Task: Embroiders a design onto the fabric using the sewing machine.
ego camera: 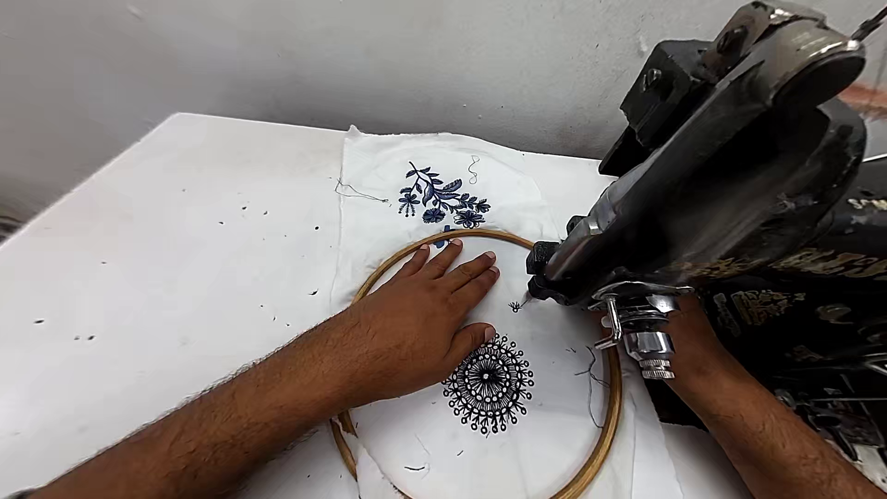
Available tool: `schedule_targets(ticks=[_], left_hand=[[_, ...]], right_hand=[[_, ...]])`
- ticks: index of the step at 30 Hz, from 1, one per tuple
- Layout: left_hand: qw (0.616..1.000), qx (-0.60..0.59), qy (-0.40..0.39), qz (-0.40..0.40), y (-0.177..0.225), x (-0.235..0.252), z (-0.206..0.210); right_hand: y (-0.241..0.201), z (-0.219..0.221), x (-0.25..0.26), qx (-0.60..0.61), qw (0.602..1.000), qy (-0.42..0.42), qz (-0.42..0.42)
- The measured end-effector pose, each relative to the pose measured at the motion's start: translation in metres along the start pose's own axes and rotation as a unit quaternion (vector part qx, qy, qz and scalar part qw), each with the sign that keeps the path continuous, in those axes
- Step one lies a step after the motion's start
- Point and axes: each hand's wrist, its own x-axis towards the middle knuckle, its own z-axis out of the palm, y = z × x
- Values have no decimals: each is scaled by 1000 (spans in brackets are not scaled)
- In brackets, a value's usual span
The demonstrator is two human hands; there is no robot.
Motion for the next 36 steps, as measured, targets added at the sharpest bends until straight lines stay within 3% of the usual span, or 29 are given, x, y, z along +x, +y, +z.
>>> schedule_targets(ticks=[14,24,30,36], left_hand=[[1000,-8,17,4,-3,4,5],[1000,-3,0,-3,-2,1,1],[1000,-7,3,0,-2,1,2],[1000,-11,19,4,-2,4,5]], right_hand=[[-1,3,3,53,998,31,15],[-4,2,1,36,999,7,40],[1,1,1,15,1000,8,-8],[-2,1,4,42,999,16,20]])
